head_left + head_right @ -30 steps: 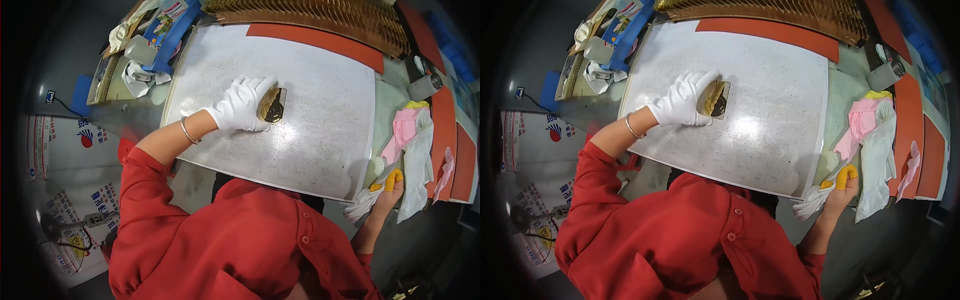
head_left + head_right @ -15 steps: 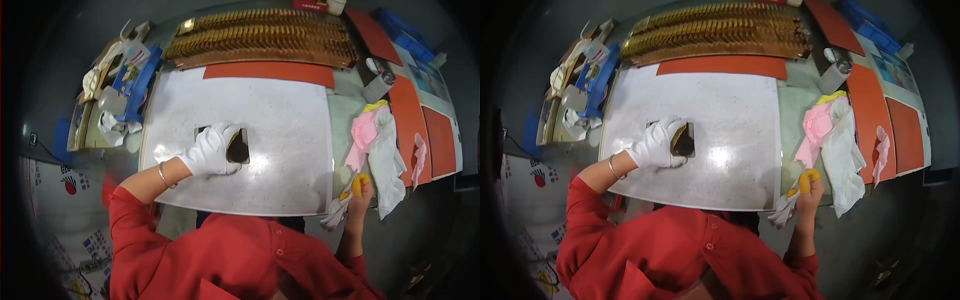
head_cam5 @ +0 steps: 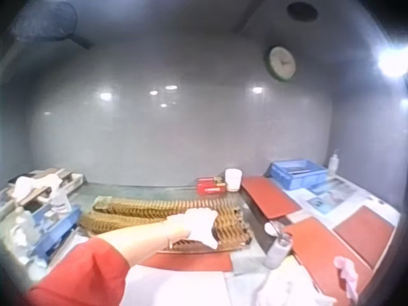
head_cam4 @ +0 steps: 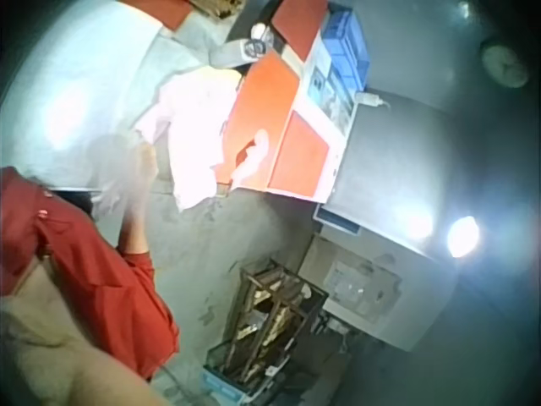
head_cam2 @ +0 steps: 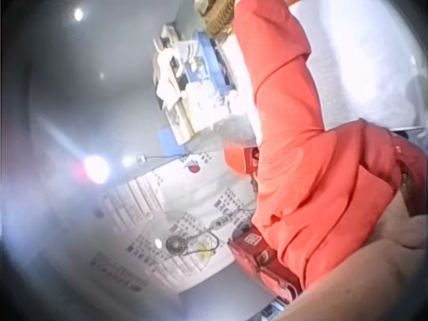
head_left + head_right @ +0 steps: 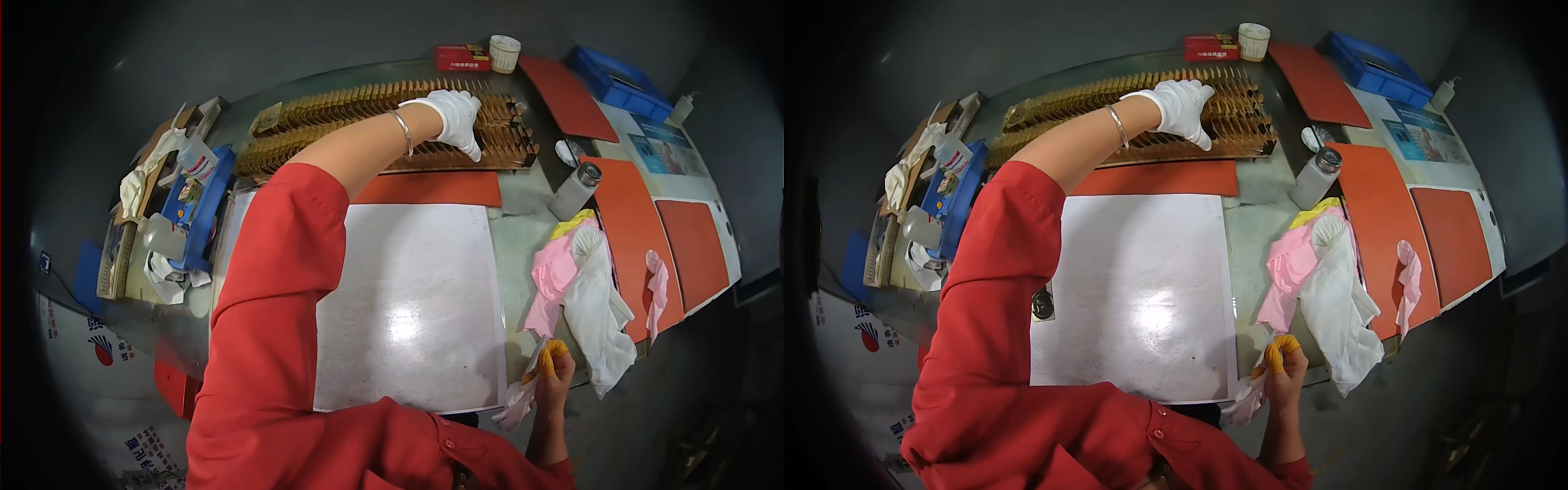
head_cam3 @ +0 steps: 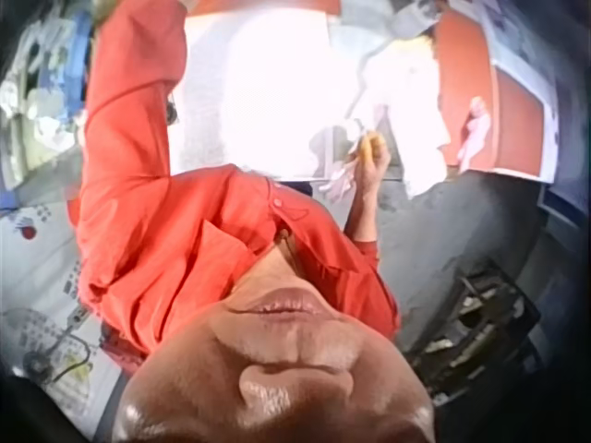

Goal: The person cleans small, dark rectangular metal parts on a white work surface using a white cloth and a yellow sponge. They wipe each part individually, occasionally applying liquid from a squeeze bottle, and then place the cleaned parts onto a wooden rack.

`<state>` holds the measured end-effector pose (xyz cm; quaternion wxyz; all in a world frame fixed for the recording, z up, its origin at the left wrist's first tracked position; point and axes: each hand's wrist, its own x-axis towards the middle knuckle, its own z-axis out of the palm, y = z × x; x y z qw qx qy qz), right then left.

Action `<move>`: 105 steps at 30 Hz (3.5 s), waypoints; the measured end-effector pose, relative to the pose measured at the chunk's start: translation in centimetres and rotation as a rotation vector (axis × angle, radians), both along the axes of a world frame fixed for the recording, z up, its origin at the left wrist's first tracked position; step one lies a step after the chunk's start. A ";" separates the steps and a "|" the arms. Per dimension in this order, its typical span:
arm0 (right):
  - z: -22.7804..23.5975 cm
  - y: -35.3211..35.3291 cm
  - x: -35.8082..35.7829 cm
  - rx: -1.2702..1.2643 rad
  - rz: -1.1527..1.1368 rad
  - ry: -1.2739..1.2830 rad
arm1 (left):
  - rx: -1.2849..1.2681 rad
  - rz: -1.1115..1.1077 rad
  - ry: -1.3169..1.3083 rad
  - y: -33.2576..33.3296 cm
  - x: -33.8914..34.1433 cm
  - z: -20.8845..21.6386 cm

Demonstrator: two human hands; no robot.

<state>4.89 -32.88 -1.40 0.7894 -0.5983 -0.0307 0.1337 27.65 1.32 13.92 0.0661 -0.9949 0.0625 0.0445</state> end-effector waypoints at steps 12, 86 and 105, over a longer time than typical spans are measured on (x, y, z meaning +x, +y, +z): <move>-1.2 -0.5 0.0 -0.095 0.006 -0.133 | -0.347 -0.088 -0.225 2.0 -12.1 1.7; 0.0 0.4 0.1 -0.049 -0.011 -0.086 | -0.090 0.089 -0.012 7.3 -5.8 -0.6; 0.0 0.4 0.0 -0.029 -0.027 -0.028 | -0.362 0.090 -0.092 4.5 -3.4 -2.2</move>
